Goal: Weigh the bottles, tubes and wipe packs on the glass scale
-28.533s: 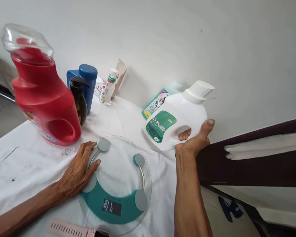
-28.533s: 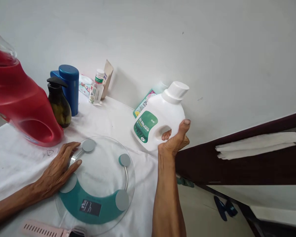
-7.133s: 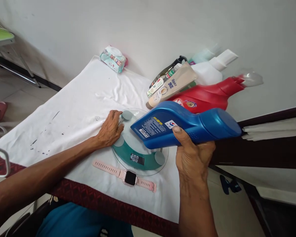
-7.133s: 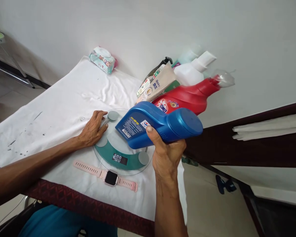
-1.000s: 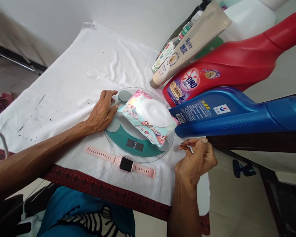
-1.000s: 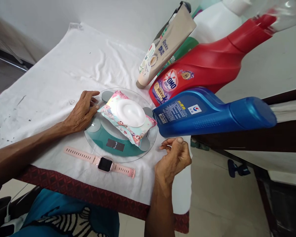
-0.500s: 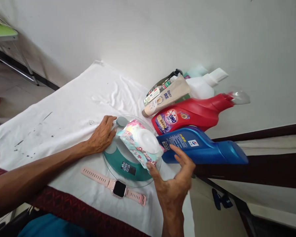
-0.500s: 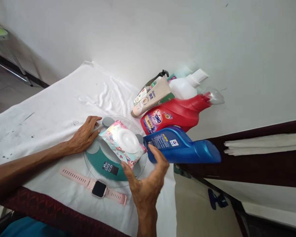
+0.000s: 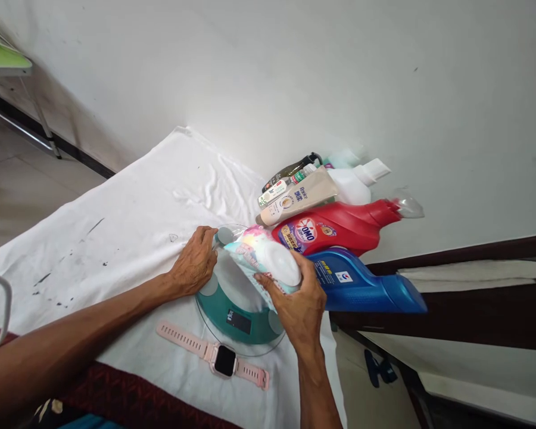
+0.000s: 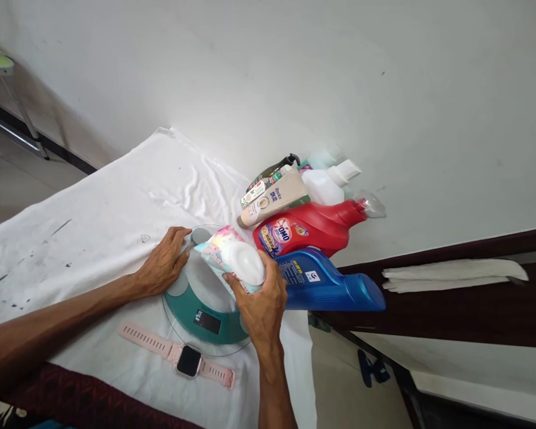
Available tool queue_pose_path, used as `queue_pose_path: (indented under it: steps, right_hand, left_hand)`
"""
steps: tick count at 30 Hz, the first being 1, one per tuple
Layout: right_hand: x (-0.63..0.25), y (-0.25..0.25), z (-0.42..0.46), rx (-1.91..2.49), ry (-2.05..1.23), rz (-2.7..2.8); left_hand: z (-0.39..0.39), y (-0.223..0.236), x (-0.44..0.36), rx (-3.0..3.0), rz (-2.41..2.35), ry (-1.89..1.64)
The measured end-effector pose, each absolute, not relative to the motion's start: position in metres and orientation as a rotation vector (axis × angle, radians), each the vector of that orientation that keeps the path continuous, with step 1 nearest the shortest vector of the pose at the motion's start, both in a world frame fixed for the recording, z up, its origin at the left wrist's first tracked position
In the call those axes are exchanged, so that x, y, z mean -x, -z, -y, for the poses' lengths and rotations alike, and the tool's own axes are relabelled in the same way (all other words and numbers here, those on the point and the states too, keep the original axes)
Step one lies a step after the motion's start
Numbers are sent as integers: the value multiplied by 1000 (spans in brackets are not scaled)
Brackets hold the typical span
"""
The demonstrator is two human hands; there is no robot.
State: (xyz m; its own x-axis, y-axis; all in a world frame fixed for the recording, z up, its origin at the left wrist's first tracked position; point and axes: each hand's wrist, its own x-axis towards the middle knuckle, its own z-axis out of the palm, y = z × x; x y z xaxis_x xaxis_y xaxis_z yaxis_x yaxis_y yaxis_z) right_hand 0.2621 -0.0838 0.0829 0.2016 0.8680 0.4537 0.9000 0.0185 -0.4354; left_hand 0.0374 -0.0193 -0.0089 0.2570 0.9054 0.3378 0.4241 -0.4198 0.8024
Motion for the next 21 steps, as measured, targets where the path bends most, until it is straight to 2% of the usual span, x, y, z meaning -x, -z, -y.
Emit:
queue_pose_path:
  steps: [5, 11, 16, 21]
  right_hand:
    - [-247, -93, -2, 1761, 211, 1554]
    - [-223, -55, -106, 1952, 171, 1563]
    - [-219, -31, -124, 1987, 168, 1587]
    - [-219, -33, -109, 1916, 226, 1672]
  left_hand:
    - [19, 9, -38, -1974, -1202, -1083]
    - [20, 11, -39, -1987, -1209, -1087]
    - [20, 12, -40, -1979, -1211, -1096]
    - [17, 15, -39, -1996, -1200, -1136]
